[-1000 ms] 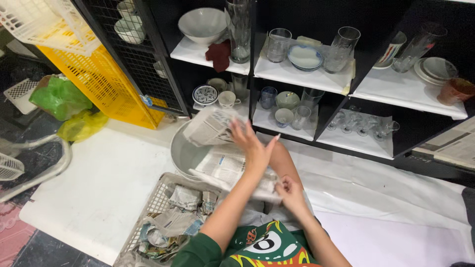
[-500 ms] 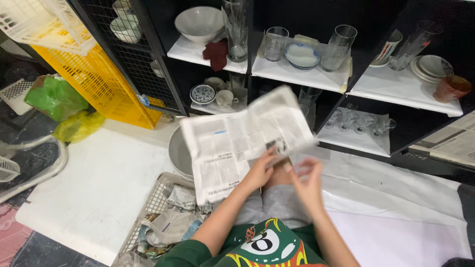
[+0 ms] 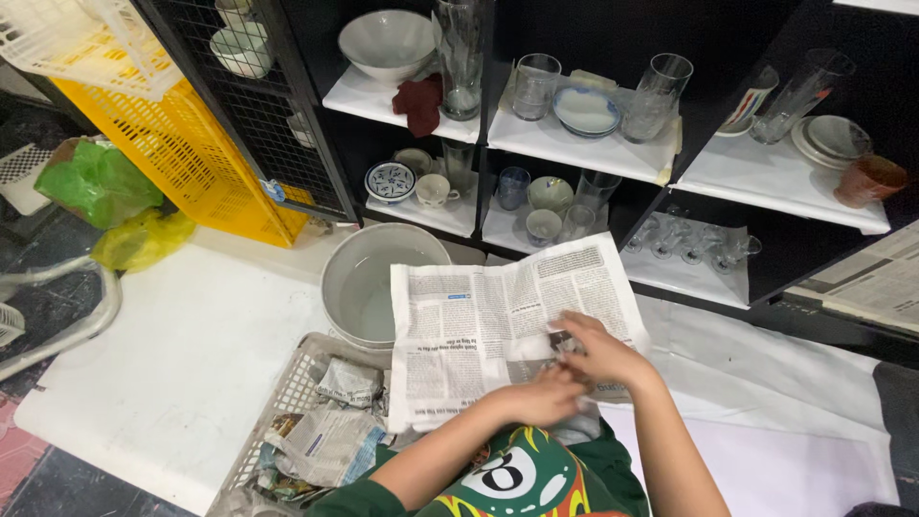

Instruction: The person sits on the floor and wraps small ceramic dishes and glassware in newspaper. They dip the items in a bucket of water, wipe them with a cloth, then fold newspaper around each item and place the wrapped bundle into a plastic basket.

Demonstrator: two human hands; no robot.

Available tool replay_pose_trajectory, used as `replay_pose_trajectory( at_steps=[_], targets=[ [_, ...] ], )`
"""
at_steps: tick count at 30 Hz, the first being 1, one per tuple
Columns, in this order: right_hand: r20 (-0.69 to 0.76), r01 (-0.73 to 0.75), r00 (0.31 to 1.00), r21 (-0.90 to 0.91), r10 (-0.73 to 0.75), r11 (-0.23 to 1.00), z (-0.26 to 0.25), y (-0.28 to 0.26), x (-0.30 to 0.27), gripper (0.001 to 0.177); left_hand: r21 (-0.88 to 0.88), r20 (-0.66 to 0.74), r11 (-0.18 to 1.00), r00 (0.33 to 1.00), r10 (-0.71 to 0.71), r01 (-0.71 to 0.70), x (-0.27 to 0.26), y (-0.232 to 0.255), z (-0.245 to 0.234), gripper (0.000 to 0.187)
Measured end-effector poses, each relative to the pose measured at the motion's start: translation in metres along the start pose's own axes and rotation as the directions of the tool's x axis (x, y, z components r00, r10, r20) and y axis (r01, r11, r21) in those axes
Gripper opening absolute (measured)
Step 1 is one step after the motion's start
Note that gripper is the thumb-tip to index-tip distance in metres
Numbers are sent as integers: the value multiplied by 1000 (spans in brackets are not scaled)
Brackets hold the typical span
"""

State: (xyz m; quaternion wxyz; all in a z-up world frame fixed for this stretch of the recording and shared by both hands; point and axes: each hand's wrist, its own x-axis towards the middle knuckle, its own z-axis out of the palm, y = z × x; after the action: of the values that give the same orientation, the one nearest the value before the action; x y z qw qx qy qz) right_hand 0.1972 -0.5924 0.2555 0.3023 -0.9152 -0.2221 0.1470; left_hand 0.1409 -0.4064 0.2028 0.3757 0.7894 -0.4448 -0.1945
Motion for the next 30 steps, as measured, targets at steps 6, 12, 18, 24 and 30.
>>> replay_pose_trajectory(
  at_steps=[6, 12, 18, 24, 30],
  targets=[
    [-276, -62, 961, -106, 31, 992, 73, 66, 47, 69, -166, 196, 985, 980, -24, 57, 1, 10, -16, 65],
    [-258, 18, 961, 431, 104, 902, 117, 82, 9, 72, -105, -177, 978, 965, -194, 178, -4, -39, -88, 48],
    [-457, 25, 877, 346, 146, 938, 78, 36, 6, 58, 151, -261, 940, 929, -261, 306, 0, -21, -140, 79],
    [-757, 122, 635, 296, 155, 947, -58, -25, 73, 31, 371, -370, 873, 913, -174, 317, 17, -42, -85, 71],
    [-774, 65, 531, -367, -344, 928, -186, -85, 146, 43, 380, -317, 921, 948, 42, 86, 30, -51, -54, 51]
  ],
)
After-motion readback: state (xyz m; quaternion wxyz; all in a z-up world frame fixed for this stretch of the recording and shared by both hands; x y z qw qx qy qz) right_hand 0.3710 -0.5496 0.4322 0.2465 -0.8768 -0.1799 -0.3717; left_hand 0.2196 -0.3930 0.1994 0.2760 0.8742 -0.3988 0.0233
